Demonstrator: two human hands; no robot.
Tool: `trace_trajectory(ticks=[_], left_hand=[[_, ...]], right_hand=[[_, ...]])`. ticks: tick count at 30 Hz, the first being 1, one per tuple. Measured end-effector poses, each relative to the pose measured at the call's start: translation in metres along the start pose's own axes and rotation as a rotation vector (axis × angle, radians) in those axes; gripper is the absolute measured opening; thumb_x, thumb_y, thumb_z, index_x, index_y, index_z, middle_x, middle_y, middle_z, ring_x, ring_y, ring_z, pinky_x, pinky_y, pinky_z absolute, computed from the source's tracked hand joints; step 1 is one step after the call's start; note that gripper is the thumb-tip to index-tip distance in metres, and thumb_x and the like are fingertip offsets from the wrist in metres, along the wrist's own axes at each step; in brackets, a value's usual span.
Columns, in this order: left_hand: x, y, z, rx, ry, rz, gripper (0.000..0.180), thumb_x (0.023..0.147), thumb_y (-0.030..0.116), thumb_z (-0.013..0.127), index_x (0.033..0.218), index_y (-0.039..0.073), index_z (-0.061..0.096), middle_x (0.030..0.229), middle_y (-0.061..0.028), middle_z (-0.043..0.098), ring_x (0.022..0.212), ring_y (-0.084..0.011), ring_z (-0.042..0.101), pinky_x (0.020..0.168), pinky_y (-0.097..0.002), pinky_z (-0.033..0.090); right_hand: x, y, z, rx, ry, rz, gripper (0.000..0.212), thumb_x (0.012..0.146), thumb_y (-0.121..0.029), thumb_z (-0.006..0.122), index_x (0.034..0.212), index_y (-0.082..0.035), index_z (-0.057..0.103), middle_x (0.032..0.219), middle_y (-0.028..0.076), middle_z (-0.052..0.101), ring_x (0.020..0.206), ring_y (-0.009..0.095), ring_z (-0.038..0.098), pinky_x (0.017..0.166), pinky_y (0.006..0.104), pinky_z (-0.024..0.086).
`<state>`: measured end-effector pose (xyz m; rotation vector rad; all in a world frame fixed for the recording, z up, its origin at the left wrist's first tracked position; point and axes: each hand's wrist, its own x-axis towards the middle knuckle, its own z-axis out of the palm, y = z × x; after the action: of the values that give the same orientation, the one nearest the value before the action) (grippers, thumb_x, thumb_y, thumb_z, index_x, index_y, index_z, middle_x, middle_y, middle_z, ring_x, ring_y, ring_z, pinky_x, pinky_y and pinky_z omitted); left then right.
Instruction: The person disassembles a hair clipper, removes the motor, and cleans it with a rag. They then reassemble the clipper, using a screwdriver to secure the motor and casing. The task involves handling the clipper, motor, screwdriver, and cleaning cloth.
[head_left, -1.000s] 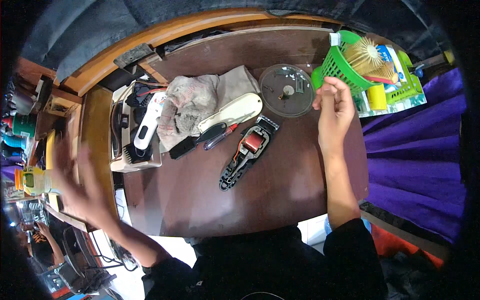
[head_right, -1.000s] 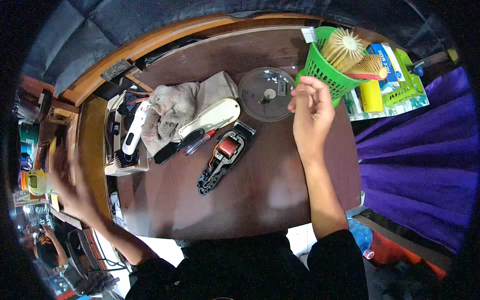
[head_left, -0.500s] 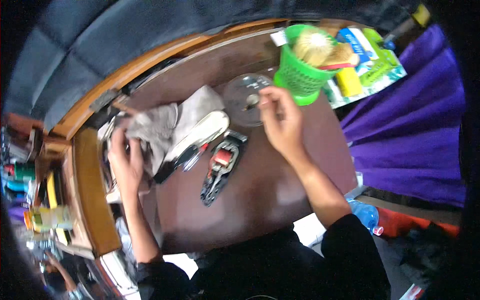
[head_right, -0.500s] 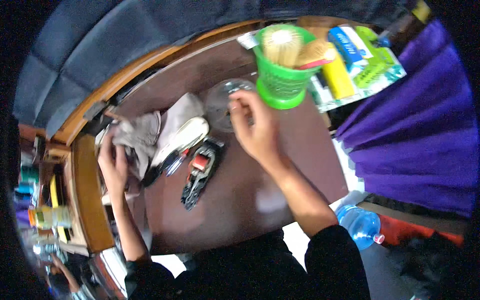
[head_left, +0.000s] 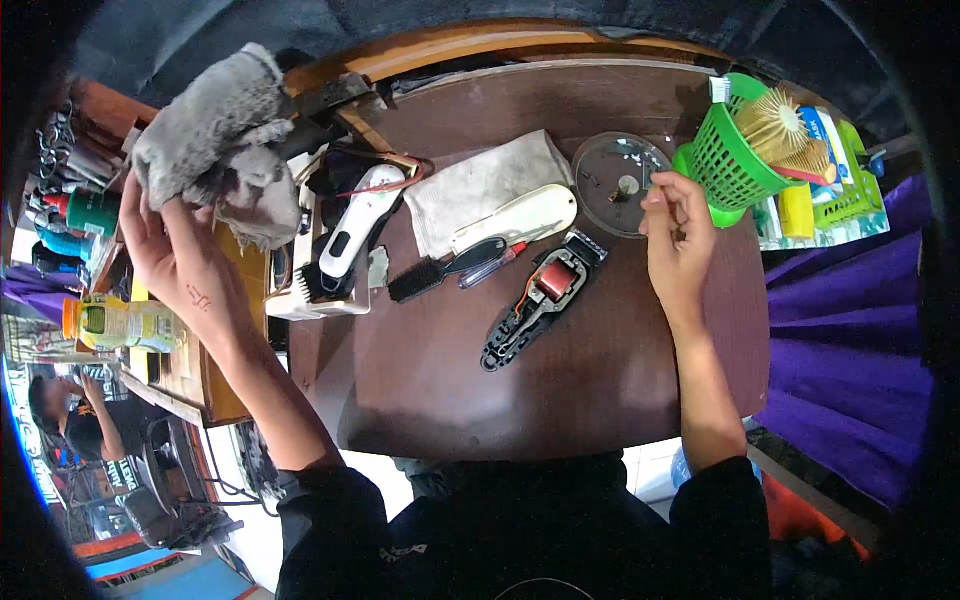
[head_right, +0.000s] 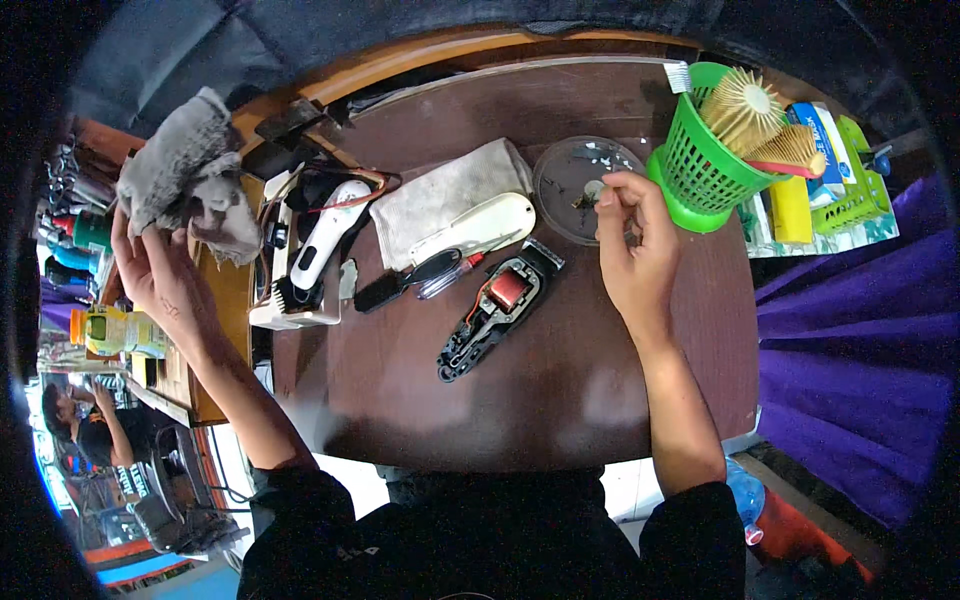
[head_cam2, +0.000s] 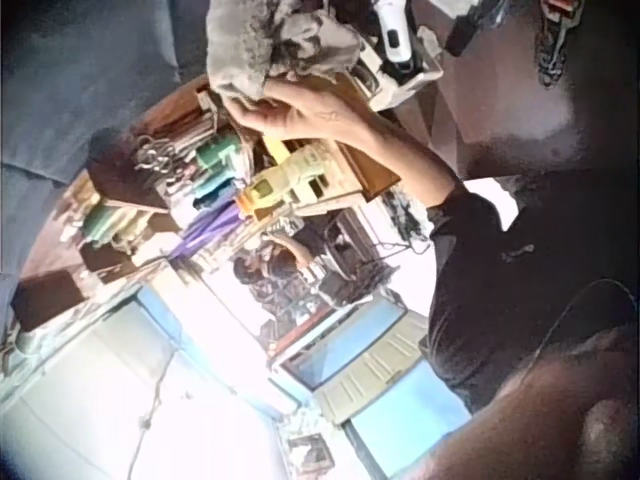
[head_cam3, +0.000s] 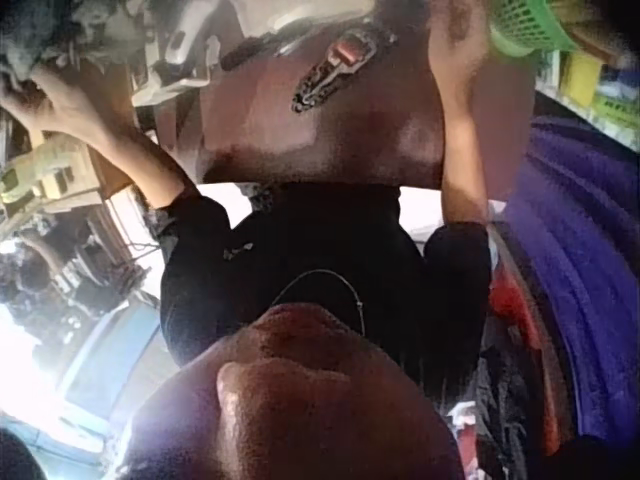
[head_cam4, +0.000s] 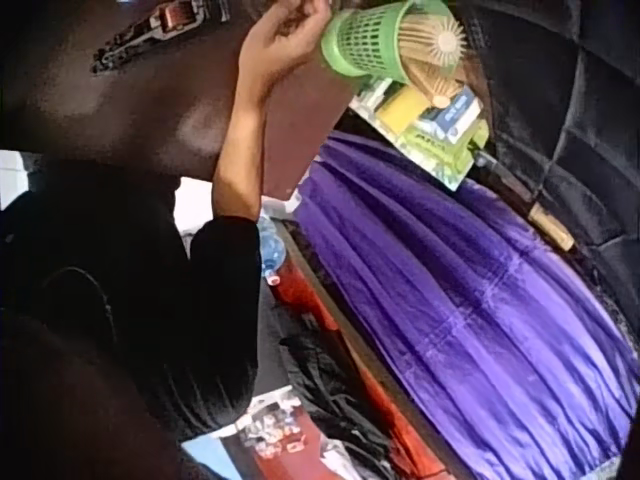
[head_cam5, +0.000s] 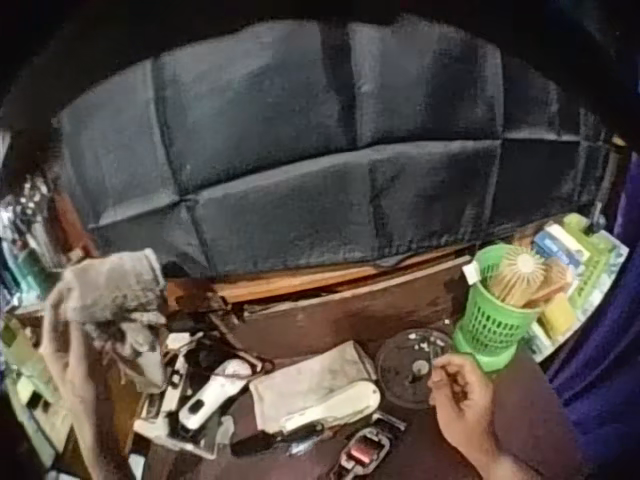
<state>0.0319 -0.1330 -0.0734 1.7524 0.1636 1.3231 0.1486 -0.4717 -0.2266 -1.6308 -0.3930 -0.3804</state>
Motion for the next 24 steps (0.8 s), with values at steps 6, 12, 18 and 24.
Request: trace_trajectory(ticks=[6,12,18,24], left_hand=[[-0.024,-0.009,0.017,0.280,-0.401,-0.095,0.047,0.093,0.010,0.062,0.136,0.004,0.046,0.135,-0.0114,0.051,0.119,-0.0215,0.052,0.099,-0.0331,0.043],[-0.088,-0.016,0.047,0.345,-0.783,0.086,0.017,0.083,0.003,0.067,0.099,0.001,0.062,0.097,-0.0104,0.061,0.086,-0.0220,0.061,0.072,-0.0318,0.048],[-0.147,-0.037,0.048,0.461,-1.022,0.168,0.019,0.080,0.007,0.068,0.096,0.001,0.061,0.097,-0.0152,0.059,0.089,-0.0350,0.059,0.076,-0.0430,0.048],[-0.160,-0.044,0.041,0.524,-0.975,0.238,0.019,0.082,0.008,0.067,0.098,0.002,0.060,0.098,-0.0147,0.059,0.088,-0.0353,0.058,0.077,-0.0420,0.047]], right_hand=[[-0.004,0.009,0.003,-0.047,-0.027,-0.043,0.011,0.093,-0.004,0.059,0.103,-0.001,0.061,0.082,0.003,0.063,0.070,0.008,0.057,0.063,0.0225,0.046],[-0.005,-0.011,0.012,-0.190,-0.120,-0.190,0.013,0.089,-0.005,0.063,0.101,-0.001,0.064,0.086,0.009,0.068,0.075,0.013,0.062,0.068,0.0268,0.049],[0.007,-0.023,0.027,-0.284,-0.454,-0.337,0.011,0.085,-0.010,0.066,0.092,-0.001,0.067,0.089,0.012,0.068,0.087,0.029,0.063,0.081,0.0355,0.046],[0.024,-0.036,0.041,-0.230,-0.407,-0.204,0.011,0.085,-0.010,0.065,0.092,-0.002,0.067,0.090,0.013,0.068,0.084,0.030,0.064,0.077,0.0355,0.048]])
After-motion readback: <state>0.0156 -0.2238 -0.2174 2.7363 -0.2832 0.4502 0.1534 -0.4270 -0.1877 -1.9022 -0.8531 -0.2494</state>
